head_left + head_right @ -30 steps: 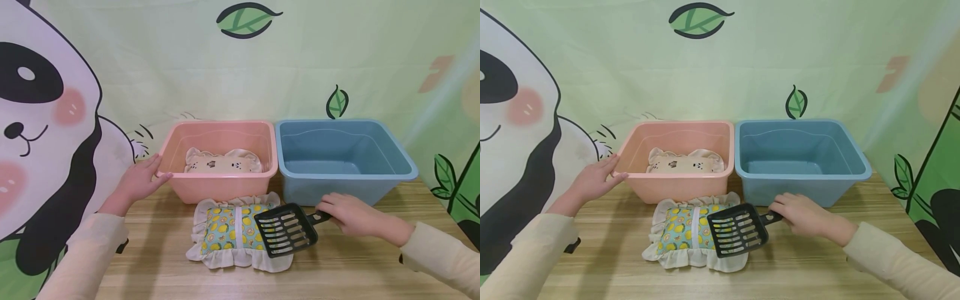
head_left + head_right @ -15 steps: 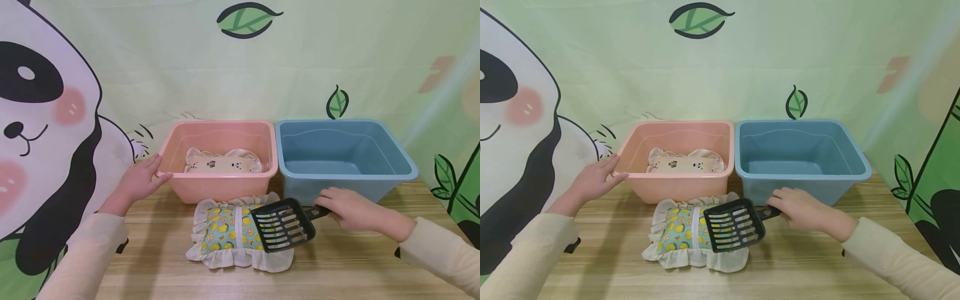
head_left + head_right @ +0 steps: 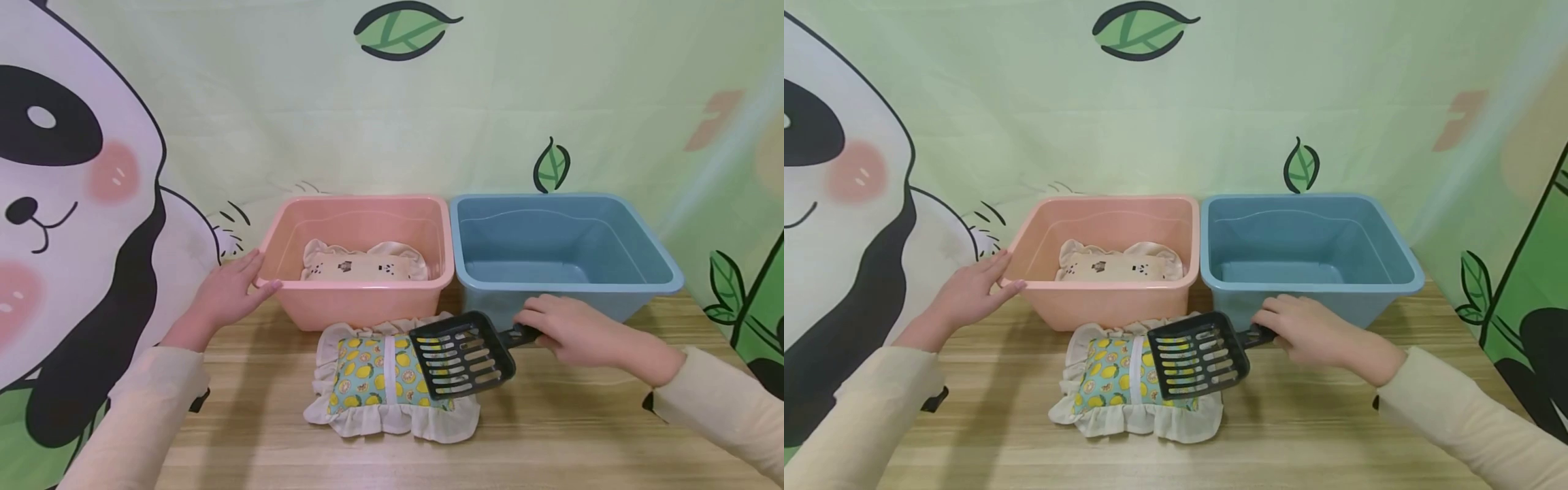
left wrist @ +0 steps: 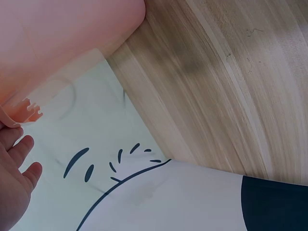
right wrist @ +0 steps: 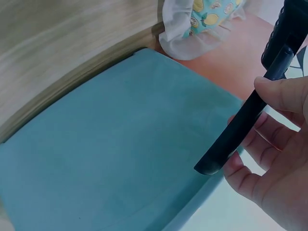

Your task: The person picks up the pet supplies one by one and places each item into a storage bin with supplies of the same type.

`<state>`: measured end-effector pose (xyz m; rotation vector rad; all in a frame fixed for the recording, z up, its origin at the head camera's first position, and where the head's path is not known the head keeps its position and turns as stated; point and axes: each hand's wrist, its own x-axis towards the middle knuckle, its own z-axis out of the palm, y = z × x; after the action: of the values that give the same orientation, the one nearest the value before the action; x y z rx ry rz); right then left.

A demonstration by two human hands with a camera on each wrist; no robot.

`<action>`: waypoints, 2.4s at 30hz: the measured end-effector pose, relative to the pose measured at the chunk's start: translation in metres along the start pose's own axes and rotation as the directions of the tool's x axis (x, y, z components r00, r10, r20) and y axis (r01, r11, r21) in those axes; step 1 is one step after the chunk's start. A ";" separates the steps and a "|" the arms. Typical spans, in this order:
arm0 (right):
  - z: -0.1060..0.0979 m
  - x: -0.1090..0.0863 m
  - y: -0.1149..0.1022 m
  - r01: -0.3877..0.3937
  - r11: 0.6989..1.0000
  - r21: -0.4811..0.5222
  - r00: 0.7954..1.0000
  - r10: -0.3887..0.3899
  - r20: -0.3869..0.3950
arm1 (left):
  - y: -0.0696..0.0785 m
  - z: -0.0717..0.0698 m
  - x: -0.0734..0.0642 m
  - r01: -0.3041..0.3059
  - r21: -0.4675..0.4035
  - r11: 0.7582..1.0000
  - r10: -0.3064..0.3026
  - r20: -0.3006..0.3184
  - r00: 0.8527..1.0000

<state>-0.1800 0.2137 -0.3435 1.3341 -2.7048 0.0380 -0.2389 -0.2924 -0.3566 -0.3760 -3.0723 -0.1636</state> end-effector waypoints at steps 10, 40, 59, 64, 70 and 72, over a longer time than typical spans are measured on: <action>-0.011 0.003 0.002 0.001 1.000 -0.011 0.999 -0.002 -0.034 | 0.000 0.000 0.000 -0.008 0.000 1.000 0.008 -0.005 1.000; -0.027 0.014 0.018 0.054 0.997 -0.052 0.980 -0.063 -0.189 | 0.000 0.000 0.000 0.010 -0.009 1.000 -0.010 0.006 1.000; -0.045 0.018 0.031 -0.034 0.998 -0.053 0.988 0.026 -0.150 | -0.001 0.001 0.000 0.011 -0.009 1.000 -0.011 0.010 1.000; -0.048 0.020 0.033 -0.057 0.997 -0.054 0.990 0.049 -0.131 | -0.001 0.001 0.000 0.013 -0.011 1.000 -0.013 0.011 1.000; -0.052 0.021 0.036 -0.073 0.996 -0.044 0.990 0.067 -0.126 | -0.002 0.002 0.000 0.009 -0.009 1.000 -0.009 0.005 1.000; -0.053 0.022 0.037 -0.078 0.996 -0.041 0.990 0.072 -0.122 | -0.002 0.003 0.001 0.008 -0.009 1.000 -0.008 0.002 1.000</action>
<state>-0.2173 0.2236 -0.2874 1.1775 -2.6368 0.0612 -0.2401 -0.2939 -0.3595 -0.3651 -3.0761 -0.1773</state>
